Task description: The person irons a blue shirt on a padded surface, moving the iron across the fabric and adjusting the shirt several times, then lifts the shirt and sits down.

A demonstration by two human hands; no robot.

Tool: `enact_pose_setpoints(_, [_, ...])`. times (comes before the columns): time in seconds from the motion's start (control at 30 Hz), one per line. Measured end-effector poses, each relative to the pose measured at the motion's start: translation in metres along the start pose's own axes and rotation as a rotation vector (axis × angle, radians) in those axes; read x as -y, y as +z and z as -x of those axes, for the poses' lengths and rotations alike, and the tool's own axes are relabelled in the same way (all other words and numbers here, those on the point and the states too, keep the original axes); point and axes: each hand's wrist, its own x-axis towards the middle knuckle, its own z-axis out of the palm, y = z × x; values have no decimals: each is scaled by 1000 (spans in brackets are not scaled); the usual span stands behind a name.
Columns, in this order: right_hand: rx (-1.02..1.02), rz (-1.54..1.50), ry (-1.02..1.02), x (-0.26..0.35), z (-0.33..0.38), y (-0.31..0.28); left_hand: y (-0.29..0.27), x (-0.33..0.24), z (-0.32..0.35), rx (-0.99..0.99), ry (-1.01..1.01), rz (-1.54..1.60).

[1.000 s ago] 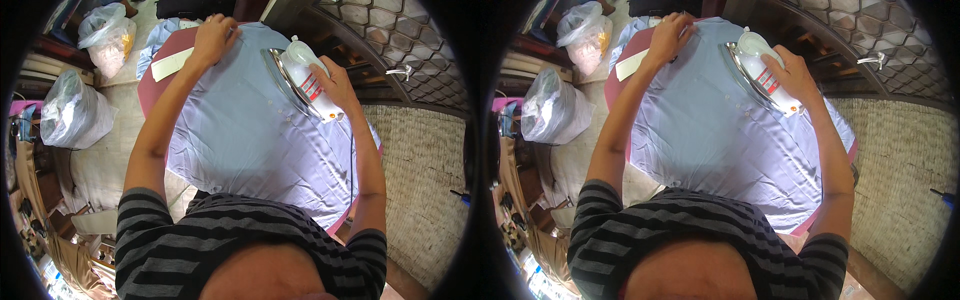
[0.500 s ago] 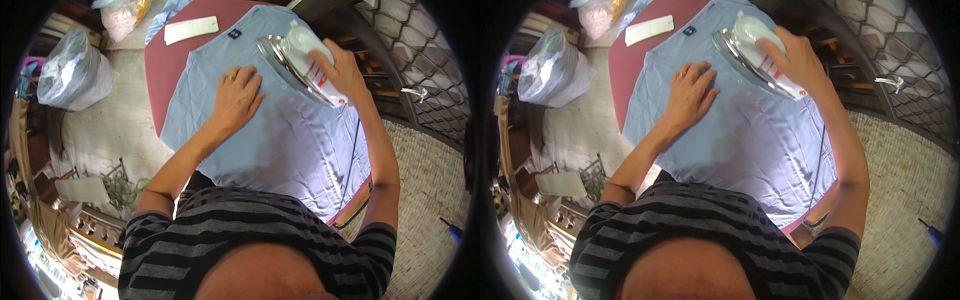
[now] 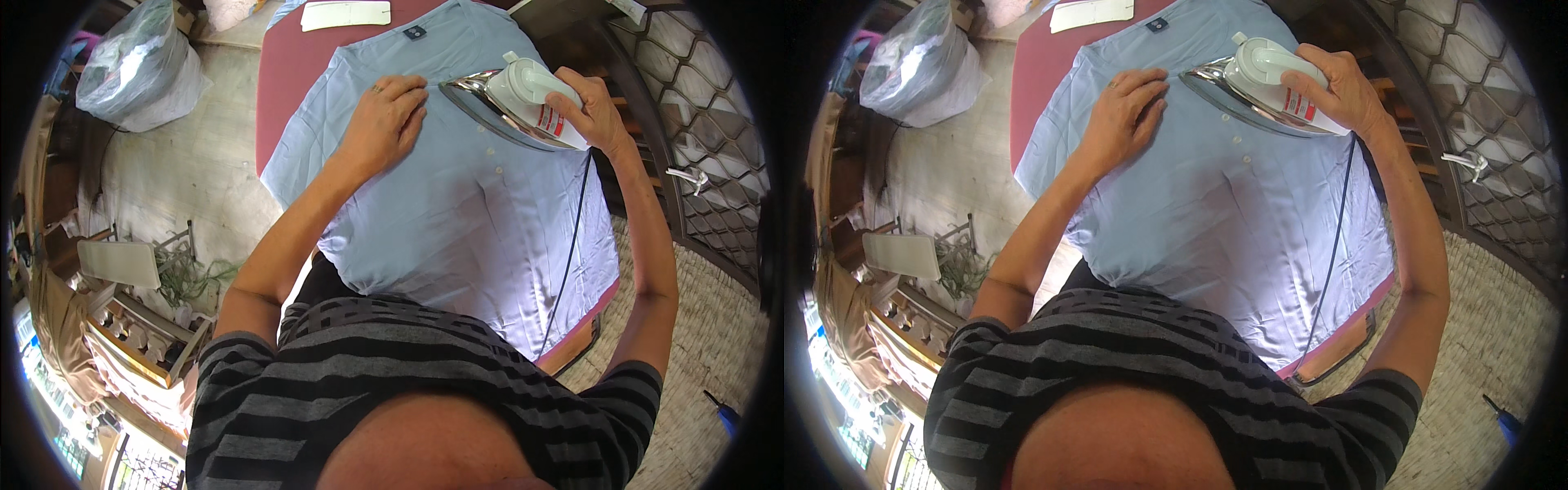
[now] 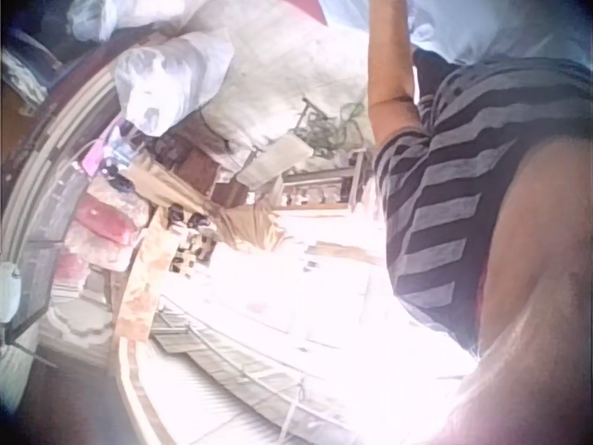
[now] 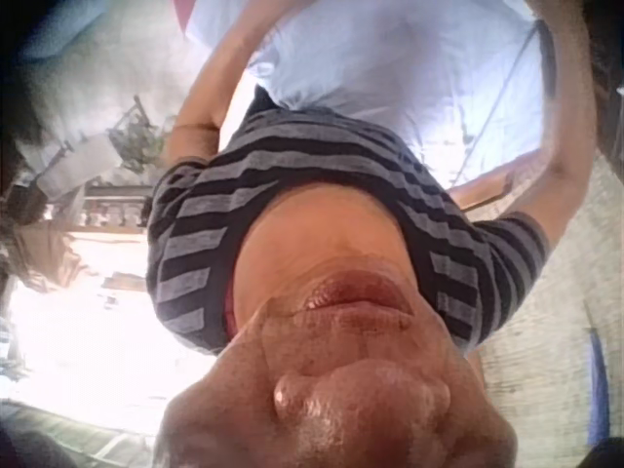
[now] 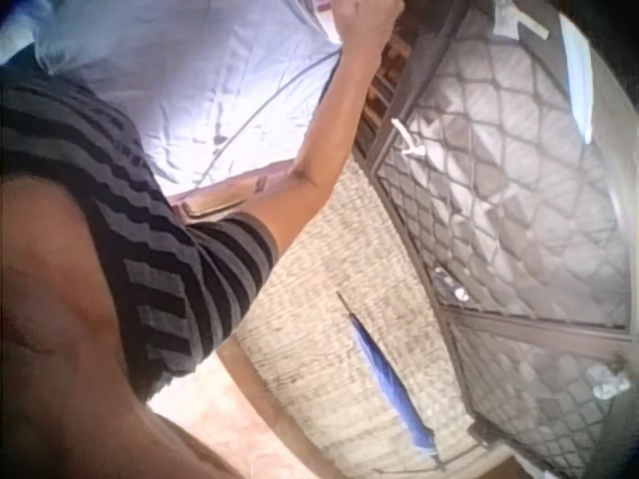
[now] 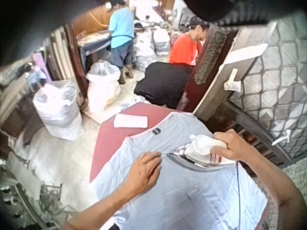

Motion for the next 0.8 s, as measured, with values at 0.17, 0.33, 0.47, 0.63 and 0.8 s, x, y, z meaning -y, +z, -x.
enact_pose_setpoints(0.17, [134,9,52,8,-17,-5,-8,3,4,-25,-4,-98])
enact_pose_setpoints(0.33, [182,39,25,17,-33,2,-43,34,16,-65,-93,-354])
enact_pose_setpoints(0.47, [226,56,32,24,-49,7,-60,57,20,-62,-182,-505])
enact_pose_setpoints(0.63, [169,-49,-4,28,-50,14,-68,77,15,-170,-211,-467])
enact_pose_setpoints(0.8, [112,16,41,53,-72,33,-62,72,-4,-204,-325,-416])
